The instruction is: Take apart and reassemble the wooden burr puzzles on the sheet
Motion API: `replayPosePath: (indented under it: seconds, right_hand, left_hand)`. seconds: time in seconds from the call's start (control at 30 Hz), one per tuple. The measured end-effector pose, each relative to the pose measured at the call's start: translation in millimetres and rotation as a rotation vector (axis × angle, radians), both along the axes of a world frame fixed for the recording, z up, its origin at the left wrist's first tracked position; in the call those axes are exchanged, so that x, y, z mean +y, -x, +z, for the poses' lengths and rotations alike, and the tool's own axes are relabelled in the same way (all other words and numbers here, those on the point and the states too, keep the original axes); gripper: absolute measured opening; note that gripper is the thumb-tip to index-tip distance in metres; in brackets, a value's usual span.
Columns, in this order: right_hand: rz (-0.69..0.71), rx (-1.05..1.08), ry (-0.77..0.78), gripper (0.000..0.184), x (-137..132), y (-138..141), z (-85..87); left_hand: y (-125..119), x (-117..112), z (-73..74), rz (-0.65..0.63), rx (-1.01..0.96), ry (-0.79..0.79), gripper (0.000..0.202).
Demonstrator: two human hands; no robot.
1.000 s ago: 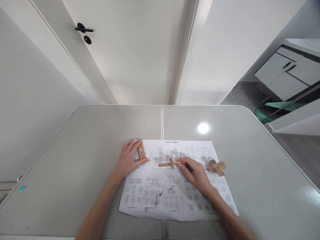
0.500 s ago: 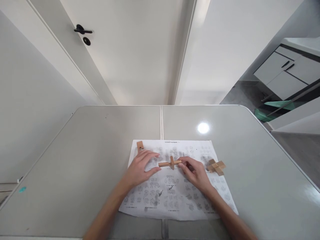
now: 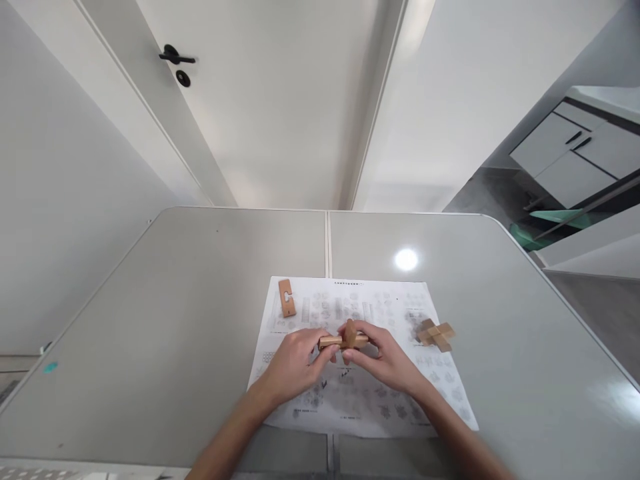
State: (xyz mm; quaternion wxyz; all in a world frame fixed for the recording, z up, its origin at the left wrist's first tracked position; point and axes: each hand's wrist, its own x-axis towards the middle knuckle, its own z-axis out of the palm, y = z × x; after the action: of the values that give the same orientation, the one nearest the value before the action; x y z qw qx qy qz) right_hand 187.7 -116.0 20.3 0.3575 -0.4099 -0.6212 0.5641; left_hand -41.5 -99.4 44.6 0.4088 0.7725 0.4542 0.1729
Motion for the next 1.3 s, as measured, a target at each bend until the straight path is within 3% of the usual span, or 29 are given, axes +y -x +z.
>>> replayPosePath:
  seconds: [0.3,0.7,0.77,0.83,0.97,1.1,1.23,1.3]
  right_hand:
    - [0.053,0.058,0.042,0.026,-4,15,13.8]
    - [0.120,-0.213,-0.227,0.021,-3,31,44.1]
    - [0.079,-0.244,-0.228,0.022,-2,23,44.3]
    - [-0.060,-0.256,-0.184,0.028,0,11,41.6]
    - [-0.188,-0.183,0.067,0.044,8,-4,34.8]
    - [-0.153,0.002,0.288,0.052,19,15,29.3]
    - [-0.221,-0.242,0.225,0.061,39,43,18.5]
    - [-0.170,-0.324,0.167,0.062,51,53,11.1]
  left_hand:
    - [33,-14,11.0,0.012,0.006,-0.117,0.032]
    - [68,-15,23.7,0.036,-0.034,-0.121,0.031]
    - [82,-15,26.0,0.100,-0.023,-0.132,0.034]
    - [100,-15,27.0,0.227,-0.022,-0.134,0.036]
    - [122,-13,23.0,0.543,-0.030,-0.141,0.037]
    - [113,-6,11.6,0.701,0.030,-0.110,0.044]
    - [96,5,-2.8,0.721,0.130,-0.113,0.051]
    - [91,9,-8.2,0.744,0.233,-0.108,0.050]
